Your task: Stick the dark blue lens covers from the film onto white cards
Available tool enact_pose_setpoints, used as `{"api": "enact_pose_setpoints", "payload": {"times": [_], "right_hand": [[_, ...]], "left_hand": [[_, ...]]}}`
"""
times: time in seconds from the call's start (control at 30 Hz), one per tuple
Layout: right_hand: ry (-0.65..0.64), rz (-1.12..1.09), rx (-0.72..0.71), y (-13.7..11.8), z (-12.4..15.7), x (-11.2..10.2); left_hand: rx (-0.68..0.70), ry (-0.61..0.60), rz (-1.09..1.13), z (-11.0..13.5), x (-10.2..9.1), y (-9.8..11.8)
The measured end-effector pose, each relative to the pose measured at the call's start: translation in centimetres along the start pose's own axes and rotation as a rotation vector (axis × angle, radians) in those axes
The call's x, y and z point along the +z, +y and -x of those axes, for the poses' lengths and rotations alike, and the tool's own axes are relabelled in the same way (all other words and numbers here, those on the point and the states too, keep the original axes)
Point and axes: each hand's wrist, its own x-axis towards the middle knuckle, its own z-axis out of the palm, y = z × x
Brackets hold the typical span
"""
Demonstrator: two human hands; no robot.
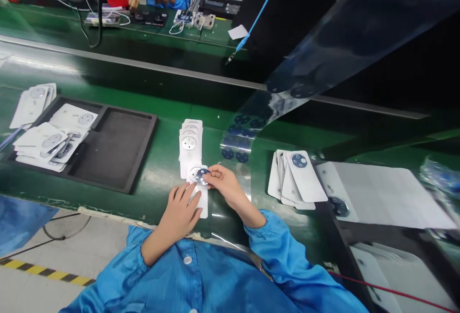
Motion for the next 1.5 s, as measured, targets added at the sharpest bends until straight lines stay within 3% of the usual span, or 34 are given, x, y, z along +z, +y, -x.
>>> {"api": "enact_pose_setpoints", "payload": {"times": [0.2, 0.5, 1.5], "right_hand": [[0.116, 0.131, -0.030, 1.6, -1.5, 1.2], [0.227, 0.203, -0.034, 2.1, -1.4, 2.0], [0.258, 0.259, -0.068, 3.1, -1.2, 2.0]], "left_hand": [[0.001, -0.022, -0.002, 0.0, -0.2, 0.0], [-0.011, -0.031, -0.003, -0.2, -0.3, 0.2], [-0.012, -0.034, 0.014, -0.2, -0.1, 0.1]]}}
